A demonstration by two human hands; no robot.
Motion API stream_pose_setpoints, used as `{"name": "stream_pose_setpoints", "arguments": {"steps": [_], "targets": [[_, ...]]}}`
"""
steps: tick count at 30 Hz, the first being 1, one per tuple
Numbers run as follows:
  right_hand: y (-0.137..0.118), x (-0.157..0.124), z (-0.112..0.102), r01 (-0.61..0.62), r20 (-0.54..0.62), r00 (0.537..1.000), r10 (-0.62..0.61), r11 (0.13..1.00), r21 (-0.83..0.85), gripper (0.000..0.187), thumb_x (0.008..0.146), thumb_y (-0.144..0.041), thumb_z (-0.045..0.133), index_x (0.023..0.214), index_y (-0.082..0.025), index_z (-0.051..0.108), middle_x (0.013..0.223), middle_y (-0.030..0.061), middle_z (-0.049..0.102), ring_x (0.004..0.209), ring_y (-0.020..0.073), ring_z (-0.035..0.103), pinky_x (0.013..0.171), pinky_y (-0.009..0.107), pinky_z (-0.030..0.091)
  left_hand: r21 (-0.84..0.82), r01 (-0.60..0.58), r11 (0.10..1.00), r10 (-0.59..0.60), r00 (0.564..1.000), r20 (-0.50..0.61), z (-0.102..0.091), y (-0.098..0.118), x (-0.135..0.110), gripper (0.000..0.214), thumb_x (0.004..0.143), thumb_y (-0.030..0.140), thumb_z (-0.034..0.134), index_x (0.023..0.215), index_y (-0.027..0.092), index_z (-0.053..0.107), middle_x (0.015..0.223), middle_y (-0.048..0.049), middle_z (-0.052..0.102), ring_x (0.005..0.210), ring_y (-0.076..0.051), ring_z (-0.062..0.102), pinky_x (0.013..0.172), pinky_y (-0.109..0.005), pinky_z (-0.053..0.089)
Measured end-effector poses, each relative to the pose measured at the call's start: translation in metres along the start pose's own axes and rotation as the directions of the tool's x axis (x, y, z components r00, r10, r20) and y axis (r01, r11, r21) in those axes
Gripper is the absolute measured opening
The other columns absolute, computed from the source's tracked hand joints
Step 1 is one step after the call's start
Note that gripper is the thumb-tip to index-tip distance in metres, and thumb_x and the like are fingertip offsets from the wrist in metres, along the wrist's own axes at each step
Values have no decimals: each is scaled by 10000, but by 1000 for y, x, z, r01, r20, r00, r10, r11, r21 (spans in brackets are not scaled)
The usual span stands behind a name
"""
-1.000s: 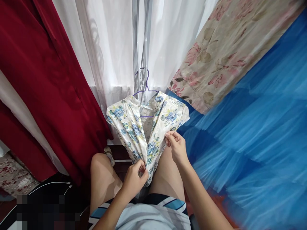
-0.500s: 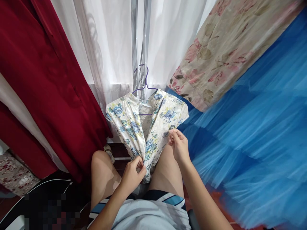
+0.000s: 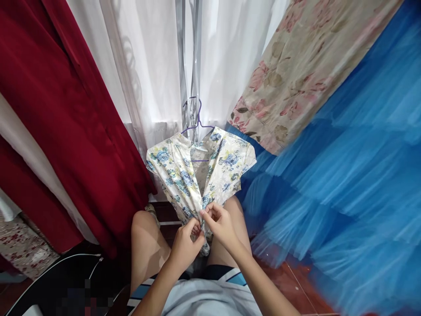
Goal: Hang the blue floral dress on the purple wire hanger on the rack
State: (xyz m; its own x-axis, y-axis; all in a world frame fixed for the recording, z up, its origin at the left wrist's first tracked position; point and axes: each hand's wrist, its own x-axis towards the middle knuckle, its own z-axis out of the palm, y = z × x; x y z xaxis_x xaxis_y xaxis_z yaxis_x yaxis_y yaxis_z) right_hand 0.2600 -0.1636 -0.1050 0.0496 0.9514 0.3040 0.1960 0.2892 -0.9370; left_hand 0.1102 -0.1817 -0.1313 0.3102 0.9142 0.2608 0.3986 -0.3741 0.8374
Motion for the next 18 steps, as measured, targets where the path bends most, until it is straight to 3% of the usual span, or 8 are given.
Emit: {"name": "stream_pose_setpoints", "arguments": {"steps": [4, 12, 16, 18], "targets": [[5, 0, 5, 18, -70, 997, -20, 999, -30, 219, 859, -391, 658, 888, -211, 537, 593, -53, 471, 525, 128, 443, 504, 248, 347, -4, -20, 1000, 20, 1000, 9, -1, 3, 0, 86, 838, 136, 493, 800, 201, 451, 751, 21, 542, 709, -124, 530, 680, -221, 394], [-6, 12, -4, 91, -76, 991, -112, 967, -238, 321, 910, -389, 561, 678, -221, 417, 578, -35, 436, 534, 135, 410, 509, 262, 296, -8, -24, 1000, 24, 1000, 13, 3, 5, -1, 78, 835, 138, 491, 806, 204, 461, 744, 19, 548, 718, -134, 523, 694, -228, 398], [-8, 13, -5, 120, -87, 986, -141, 970, -212, 170, 871, -339, 608, 856, -238, 473, 610, -45, 479, 534, 144, 455, 522, 261, 347, 23, -21, 1000, 21, 1000, 5, 4, 3, -1, 77, 832, 142, 495, 811, 205, 457, 751, 18, 542, 728, -135, 515, 700, -232, 395], [-9, 13, -7, 138, -57, 986, -154, 967, -213, 210, 858, -323, 627, 977, -251, 469, 609, -56, 485, 527, 153, 472, 522, 264, 361, 27, -19, 999, 19, 1000, 7, 4, 2, -2, 75, 835, 146, 494, 811, 206, 455, 750, 18, 538, 721, -134, 511, 697, -233, 394]]}}
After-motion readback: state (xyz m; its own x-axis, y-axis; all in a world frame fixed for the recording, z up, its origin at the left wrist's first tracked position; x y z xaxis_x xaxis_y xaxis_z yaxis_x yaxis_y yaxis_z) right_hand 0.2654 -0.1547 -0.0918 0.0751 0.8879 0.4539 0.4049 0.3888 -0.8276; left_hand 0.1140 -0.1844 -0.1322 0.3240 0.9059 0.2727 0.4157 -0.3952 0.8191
